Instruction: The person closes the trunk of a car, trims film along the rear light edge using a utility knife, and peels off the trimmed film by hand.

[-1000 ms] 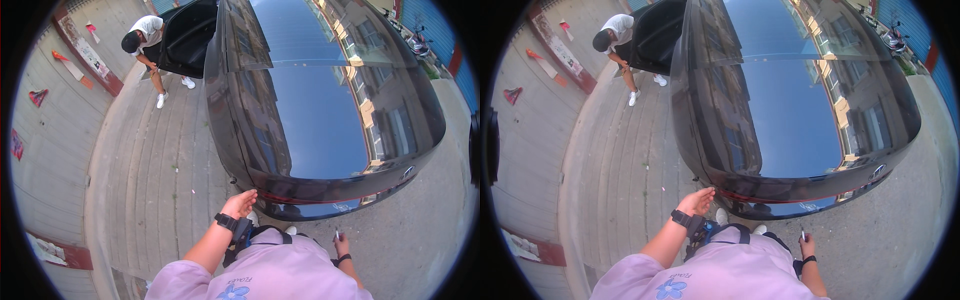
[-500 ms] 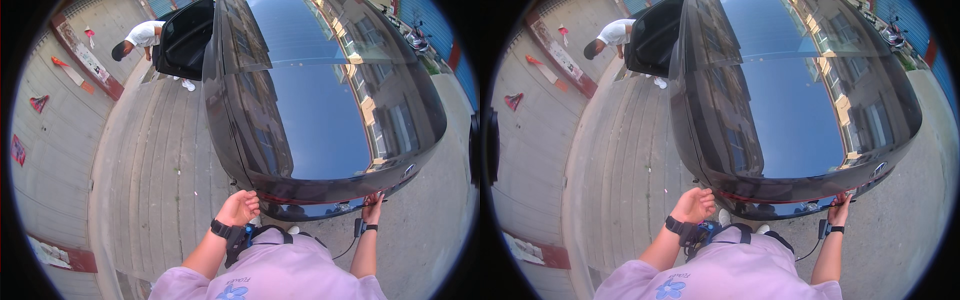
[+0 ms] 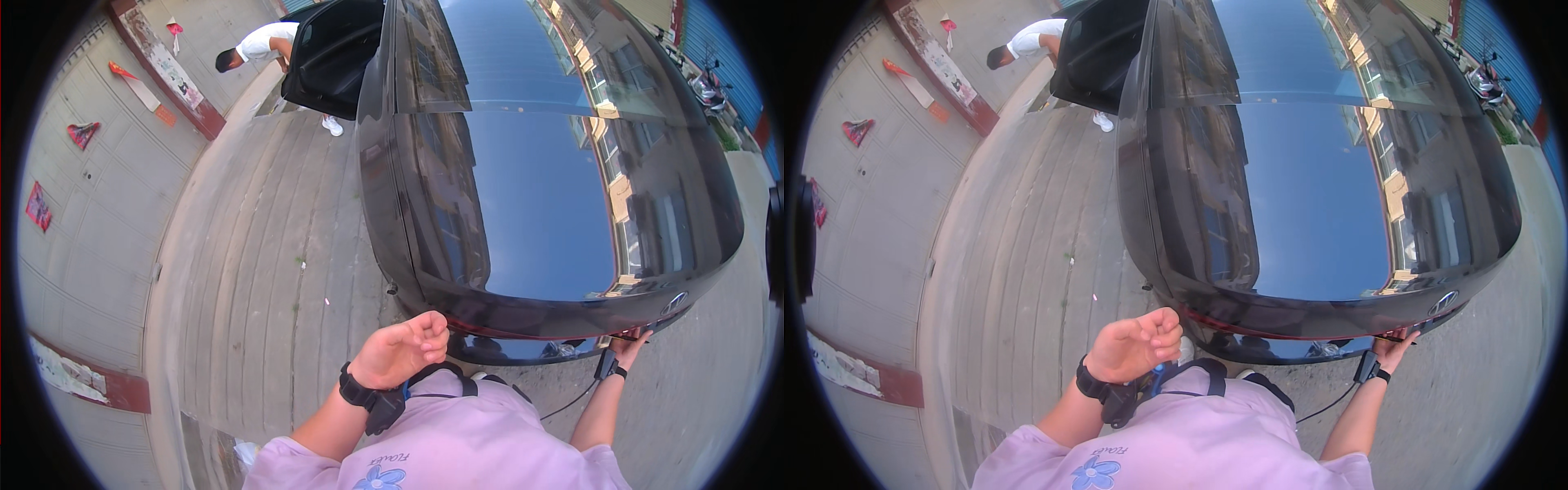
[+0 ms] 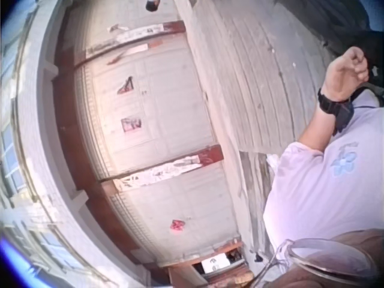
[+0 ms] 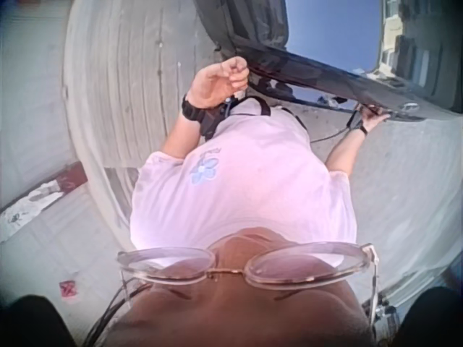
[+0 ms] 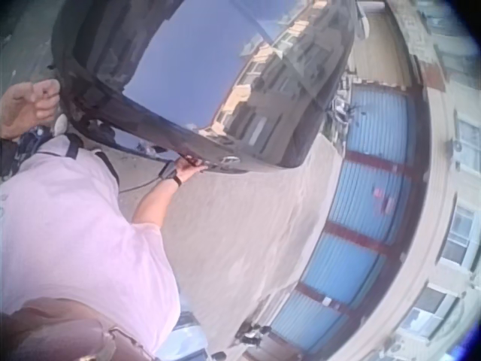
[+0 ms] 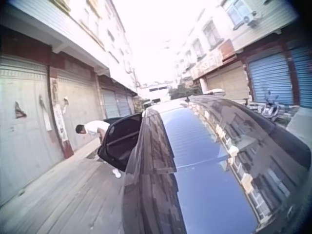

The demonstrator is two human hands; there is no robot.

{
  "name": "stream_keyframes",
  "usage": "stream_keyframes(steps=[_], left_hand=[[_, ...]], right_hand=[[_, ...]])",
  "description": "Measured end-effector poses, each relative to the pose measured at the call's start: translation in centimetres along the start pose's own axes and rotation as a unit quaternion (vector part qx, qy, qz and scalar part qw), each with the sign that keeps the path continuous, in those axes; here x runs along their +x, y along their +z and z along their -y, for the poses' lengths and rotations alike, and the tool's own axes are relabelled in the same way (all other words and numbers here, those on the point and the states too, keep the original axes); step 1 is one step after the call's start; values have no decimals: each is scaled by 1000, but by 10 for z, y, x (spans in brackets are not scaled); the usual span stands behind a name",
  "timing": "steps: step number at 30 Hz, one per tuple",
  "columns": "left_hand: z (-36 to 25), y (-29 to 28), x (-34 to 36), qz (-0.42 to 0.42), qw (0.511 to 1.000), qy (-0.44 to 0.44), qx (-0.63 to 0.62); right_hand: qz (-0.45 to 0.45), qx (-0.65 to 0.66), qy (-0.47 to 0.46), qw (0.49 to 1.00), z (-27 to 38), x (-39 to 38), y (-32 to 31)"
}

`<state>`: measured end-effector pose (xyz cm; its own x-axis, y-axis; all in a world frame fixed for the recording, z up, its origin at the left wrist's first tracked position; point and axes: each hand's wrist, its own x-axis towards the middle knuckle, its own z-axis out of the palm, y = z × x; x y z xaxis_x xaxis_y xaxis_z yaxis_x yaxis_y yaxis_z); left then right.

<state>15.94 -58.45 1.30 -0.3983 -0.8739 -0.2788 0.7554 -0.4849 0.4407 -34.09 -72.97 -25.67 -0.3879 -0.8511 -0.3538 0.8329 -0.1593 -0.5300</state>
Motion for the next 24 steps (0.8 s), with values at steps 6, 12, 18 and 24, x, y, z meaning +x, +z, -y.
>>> stream_keyframes(steps=[6,12,18,24], left_hand=[[4,8,-10,14,1000,22,-11],[5,9,-13,-24,940,78,332],[38,-29,25,-47,302,139,942],[35,-48,33,-23,287,201,936]], right_hand=[[-17,-13,14,1000,36,50,-20],[23,-22,4,999,38,54,-23],[-30,-50,-89,994,42,58,-21],[-29,-267,-79,960,132,31,-69]])
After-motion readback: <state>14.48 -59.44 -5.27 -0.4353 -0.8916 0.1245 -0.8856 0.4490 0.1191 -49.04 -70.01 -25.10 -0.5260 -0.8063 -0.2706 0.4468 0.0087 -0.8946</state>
